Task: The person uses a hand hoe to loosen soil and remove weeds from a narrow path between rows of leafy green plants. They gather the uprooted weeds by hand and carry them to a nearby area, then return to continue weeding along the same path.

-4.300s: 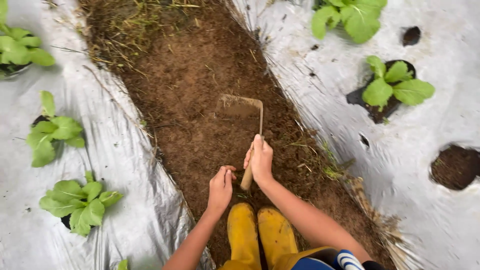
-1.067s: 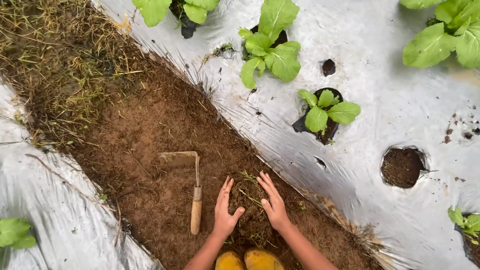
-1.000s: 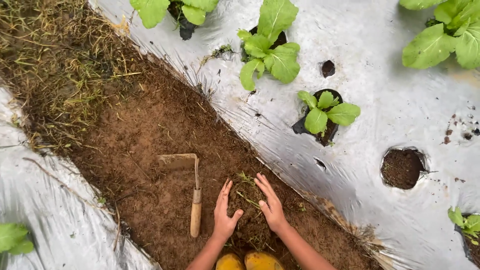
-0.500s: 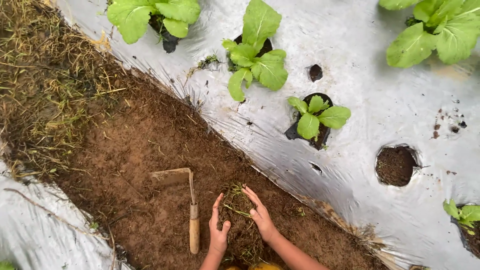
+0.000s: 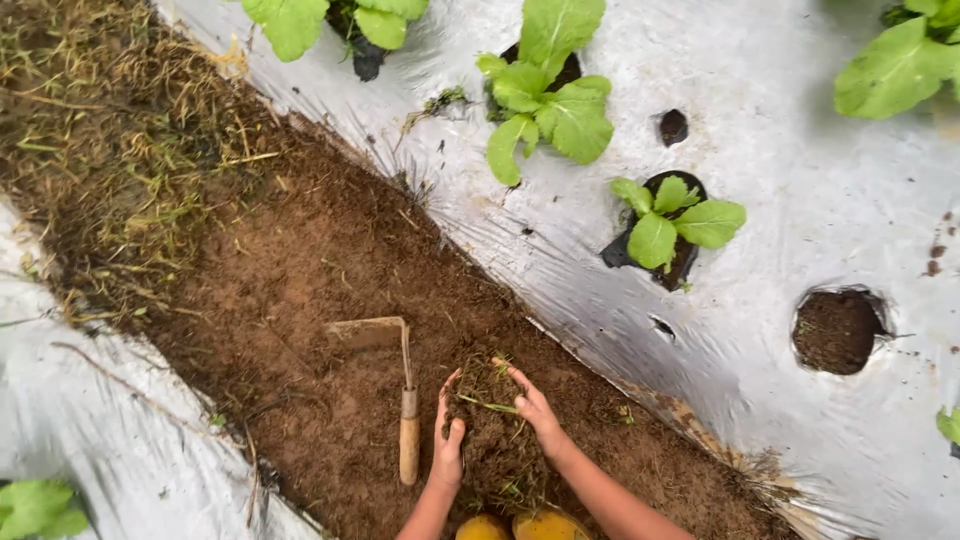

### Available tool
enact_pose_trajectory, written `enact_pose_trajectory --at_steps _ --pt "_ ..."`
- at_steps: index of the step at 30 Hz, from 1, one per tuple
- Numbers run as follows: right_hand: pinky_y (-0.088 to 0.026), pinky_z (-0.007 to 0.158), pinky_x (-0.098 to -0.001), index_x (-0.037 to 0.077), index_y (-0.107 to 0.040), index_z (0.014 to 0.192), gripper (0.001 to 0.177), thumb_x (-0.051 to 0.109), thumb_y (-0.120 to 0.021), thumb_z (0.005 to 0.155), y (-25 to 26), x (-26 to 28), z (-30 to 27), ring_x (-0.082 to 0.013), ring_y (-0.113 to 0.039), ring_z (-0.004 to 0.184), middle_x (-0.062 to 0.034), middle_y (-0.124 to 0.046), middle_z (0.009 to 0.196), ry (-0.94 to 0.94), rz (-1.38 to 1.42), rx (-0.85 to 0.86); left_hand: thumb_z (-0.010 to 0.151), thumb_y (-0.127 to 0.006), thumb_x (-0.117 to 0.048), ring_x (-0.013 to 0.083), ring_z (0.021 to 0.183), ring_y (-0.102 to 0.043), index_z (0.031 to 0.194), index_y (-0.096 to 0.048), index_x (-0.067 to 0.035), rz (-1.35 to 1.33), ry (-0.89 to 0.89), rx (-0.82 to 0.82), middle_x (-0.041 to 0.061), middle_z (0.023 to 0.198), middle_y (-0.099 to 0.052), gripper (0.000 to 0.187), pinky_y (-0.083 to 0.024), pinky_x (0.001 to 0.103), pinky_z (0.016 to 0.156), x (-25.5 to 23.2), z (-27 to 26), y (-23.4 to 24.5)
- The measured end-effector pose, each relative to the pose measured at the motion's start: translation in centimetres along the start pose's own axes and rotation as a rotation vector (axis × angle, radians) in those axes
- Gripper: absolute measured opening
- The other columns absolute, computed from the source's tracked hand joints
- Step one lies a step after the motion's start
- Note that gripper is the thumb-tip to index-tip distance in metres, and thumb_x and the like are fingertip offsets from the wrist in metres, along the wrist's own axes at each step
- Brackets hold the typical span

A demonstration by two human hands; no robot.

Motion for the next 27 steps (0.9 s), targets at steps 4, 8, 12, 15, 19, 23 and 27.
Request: enact_pose_trajectory --at_steps 4,8,12,15,19,23,27 --pt "-0.017 0.124 -0.0632 0.011 -0.031 0.157 0.105 0.079 -0.043 0.078 0.7 1.2 -0.6 -0.0337 -0.024 0.157 -0.0141 -0.027 0.169 -0.076 0.012 -0.038 0.081 -0.044 -0.076 0.027 0.159 -0.012 0.163 -0.015 -0.015 0.027 0.048 -0.015 0.009 0.172 -0.013 0.106 -0.014 0.053 0.127 -0.2 -0.8 -0.6" --pt "-0.012 0.125 -0.064 0.013 -0.031 0.158 0.103 0.078 -0.04 0.078 1.3 2.8 -0.5 -0.0328 -0.021 0.158 -0.0122 -0.027 0.17 -0.031 0.02 -0.05 0.085 -0.046 -0.072 0.0252 0.159 -0.014 0.162 -0.018 -0.014 0.009 0.009 -0.039 0.009 0.172 -0.016 0.101 -0.013 0.05 0.127 -1.8 -0.8 -1.1" --pt "-0.013 0.124 -0.0651 0.017 -0.029 0.158 0.096 0.073 -0.037 0.081 2.1 1.9 -0.6 -0.0319 -0.018 0.158 -0.0106 -0.022 0.171 -0.055 -0.015 -0.064 0.088 -0.045 -0.069 0.0254 0.159 -0.013 0.162 -0.019 -0.014 0.001 -0.069 -0.043 0.01 0.172 -0.016 0.096 -0.013 0.051 0.127 -5.2 -1.5 -1.5" --pt "-0.01 0.125 -0.0614 0.015 -0.034 0.158 0.085 0.062 -0.04 0.087 2.6 2.1 -0.2 -0.0301 -0.02 0.158 -0.0098 -0.027 0.17 0.002 0.021 -0.061 0.092 -0.045 -0.066 0.0284 0.158 -0.018 0.161 -0.022 -0.009 -0.063 -0.186 -0.049 0.015 0.169 -0.024 0.093 -0.013 0.048 0.127 -8.4 -2.2 -1.9" --pt "-0.012 0.128 -0.0574 0.012 -0.026 0.159 0.087 0.066 -0.033 0.092 4.1 1.7 0.7 -0.0291 -0.019 0.158 -0.0089 -0.025 0.17 0.107 -0.011 -0.027 0.1 -0.037 -0.053 0.0246 0.157 -0.021 0.16 -0.025 -0.007 -0.1 -0.233 -0.105 0.013 0.168 -0.026 0.076 -0.015 0.043 0.128 -3.7 -0.7 -1.1" --pt "-0.011 0.129 -0.056 0.011 -0.024 0.161 0.09 0.07 -0.032 0.093 4.8 1.4 0.0 -0.0294 -0.018 0.158 -0.0082 -0.025 0.17 0.116 -0.016 -0.01 0.103 -0.02 -0.058 0.0228 0.159 -0.009 0.162 -0.014 -0.009 -0.071 -0.326 -0.08 0.009 0.172 -0.014 0.077 -0.007 0.044 0.13 -8.4 -2.1 -2.5" --pt "-0.012 0.129 -0.0557 0.011 -0.025 0.16 0.089 0.069 -0.033 0.093 5.3 2.0 -1.6 -0.0294 -0.019 0.158 -0.0084 -0.026 0.169 0.133 -0.049 -0.001 0.101 -0.021 -0.06 0.023 0.159 -0.009 0.162 -0.015 -0.008 -0.094 -0.251 -0.112 0.01 0.172 -0.013 0.081 -0.007 0.044 0.129 -9.5 -3.2 -3.2"
Point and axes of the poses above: each hand's wrist, its own z-axis towards the middle knuckle, its own y-axis out of the back of the hand, x = y × z, the point moved 8 cm from there along z, towards the middle knuckle
